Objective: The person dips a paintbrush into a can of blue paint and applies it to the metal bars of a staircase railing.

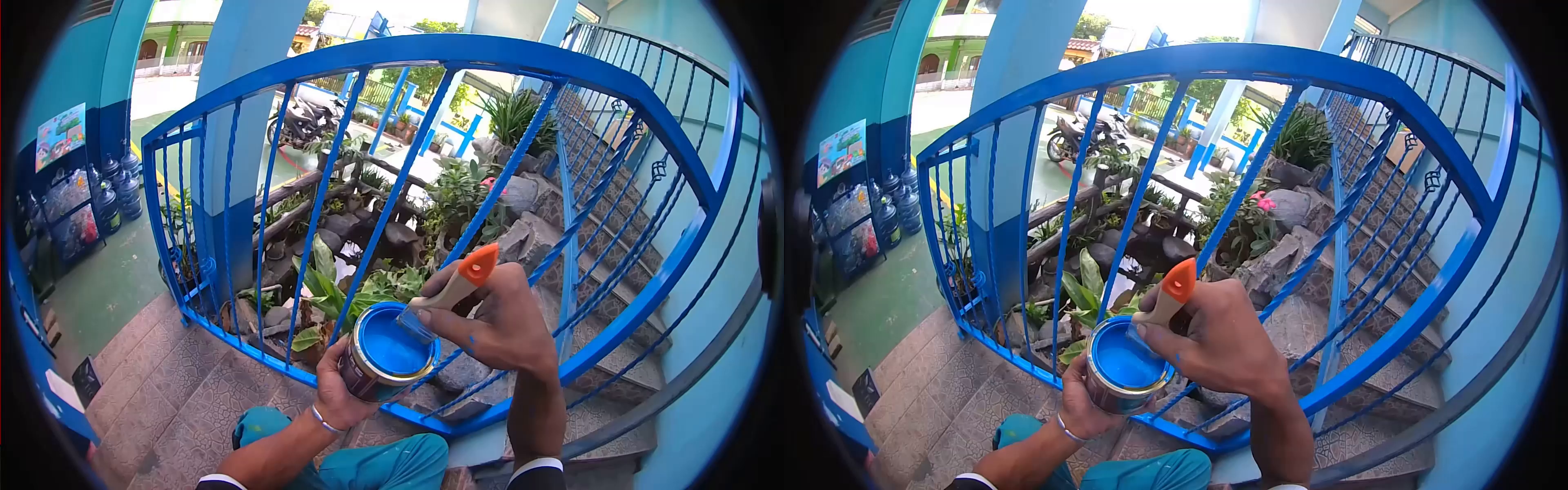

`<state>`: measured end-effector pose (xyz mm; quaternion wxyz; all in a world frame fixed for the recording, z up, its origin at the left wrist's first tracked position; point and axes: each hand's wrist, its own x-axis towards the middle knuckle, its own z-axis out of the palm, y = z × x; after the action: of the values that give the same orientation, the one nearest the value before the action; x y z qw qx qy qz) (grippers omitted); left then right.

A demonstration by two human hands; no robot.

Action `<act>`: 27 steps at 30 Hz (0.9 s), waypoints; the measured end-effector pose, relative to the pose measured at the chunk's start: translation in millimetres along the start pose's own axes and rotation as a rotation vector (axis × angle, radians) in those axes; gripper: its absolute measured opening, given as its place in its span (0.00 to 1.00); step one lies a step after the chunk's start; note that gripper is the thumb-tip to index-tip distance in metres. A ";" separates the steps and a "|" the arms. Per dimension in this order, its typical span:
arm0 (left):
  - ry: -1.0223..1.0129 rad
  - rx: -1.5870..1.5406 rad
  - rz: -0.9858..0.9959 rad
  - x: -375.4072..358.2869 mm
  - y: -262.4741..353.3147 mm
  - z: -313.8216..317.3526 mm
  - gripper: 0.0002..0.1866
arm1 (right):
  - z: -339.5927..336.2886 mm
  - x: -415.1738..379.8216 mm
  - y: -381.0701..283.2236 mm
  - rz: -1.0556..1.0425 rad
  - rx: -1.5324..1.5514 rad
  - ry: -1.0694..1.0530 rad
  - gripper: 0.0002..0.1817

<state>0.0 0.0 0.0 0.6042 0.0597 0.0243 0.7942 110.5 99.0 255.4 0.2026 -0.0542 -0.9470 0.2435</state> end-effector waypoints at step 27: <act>-0.042 -0.017 -0.042 -2.7 0.2 -4.6 0.38 | -15.7 -19.6 24.9 0.207 0.285 0.407 0.13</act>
<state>0.0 -2.5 -4.7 0.6217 0.0705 0.0061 0.7800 134.9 123.7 248.9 0.3683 -0.1695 -0.8325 0.3776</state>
